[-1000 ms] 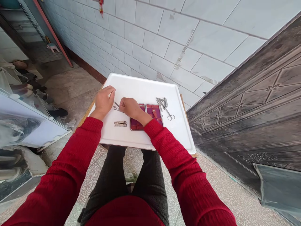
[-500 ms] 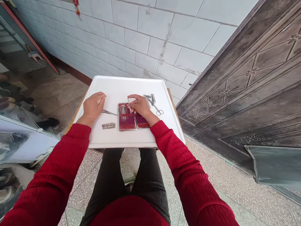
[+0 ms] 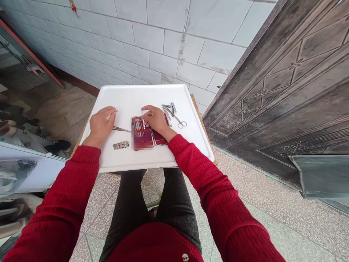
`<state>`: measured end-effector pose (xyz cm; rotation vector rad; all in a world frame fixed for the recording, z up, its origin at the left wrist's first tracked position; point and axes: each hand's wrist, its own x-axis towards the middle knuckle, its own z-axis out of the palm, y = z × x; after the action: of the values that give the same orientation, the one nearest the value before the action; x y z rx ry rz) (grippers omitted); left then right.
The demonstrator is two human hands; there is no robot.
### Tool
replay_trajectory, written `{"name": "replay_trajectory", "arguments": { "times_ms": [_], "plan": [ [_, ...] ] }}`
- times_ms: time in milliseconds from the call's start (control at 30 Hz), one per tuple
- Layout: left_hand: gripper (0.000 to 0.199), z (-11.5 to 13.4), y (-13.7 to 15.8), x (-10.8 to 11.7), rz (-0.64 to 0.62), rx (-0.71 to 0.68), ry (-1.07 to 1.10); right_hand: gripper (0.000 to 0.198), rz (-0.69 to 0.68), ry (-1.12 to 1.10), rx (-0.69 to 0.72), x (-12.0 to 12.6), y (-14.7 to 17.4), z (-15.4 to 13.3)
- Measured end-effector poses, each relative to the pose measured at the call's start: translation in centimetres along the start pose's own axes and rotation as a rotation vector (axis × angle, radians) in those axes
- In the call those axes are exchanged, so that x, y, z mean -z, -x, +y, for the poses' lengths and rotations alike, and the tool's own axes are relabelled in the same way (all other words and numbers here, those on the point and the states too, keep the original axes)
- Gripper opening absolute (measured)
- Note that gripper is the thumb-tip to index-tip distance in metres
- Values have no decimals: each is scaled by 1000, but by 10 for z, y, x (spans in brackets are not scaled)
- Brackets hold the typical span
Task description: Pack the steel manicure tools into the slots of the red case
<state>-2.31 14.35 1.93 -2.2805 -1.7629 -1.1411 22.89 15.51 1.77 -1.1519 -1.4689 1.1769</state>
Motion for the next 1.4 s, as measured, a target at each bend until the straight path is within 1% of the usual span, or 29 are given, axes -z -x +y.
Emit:
{"name": "replay_trajectory", "arguments": {
  "times_ms": [133,267,400,500,667,933,1167,1300,1400],
  "plan": [
    [33,2,0,1,-9,7,-7,24,-8,64,13,0,0,1],
    [33,3,0,3,-12,21,-10,19,36,254,111,3,-1,3],
    [32,5,0,3,-20,20,2,27,115,474,191,5,0,3],
    [32,5,0,3,-19,17,-4,33,113,563,188,4,2,2],
    [33,4,0,4,-4,21,-13,38,86,618,168,2,7,-2],
    [32,2,1,3,12,15,18,39,58,699,210,0,14,-3],
    [34,1,1,3,12,-5,3,39,43,722,239,0,17,-2],
    [34,1,1,4,21,12,-17,33,70,734,217,-1,21,-7],
    [33,1,1,4,32,32,-27,26,38,773,248,-8,30,-21]
  ]
}}
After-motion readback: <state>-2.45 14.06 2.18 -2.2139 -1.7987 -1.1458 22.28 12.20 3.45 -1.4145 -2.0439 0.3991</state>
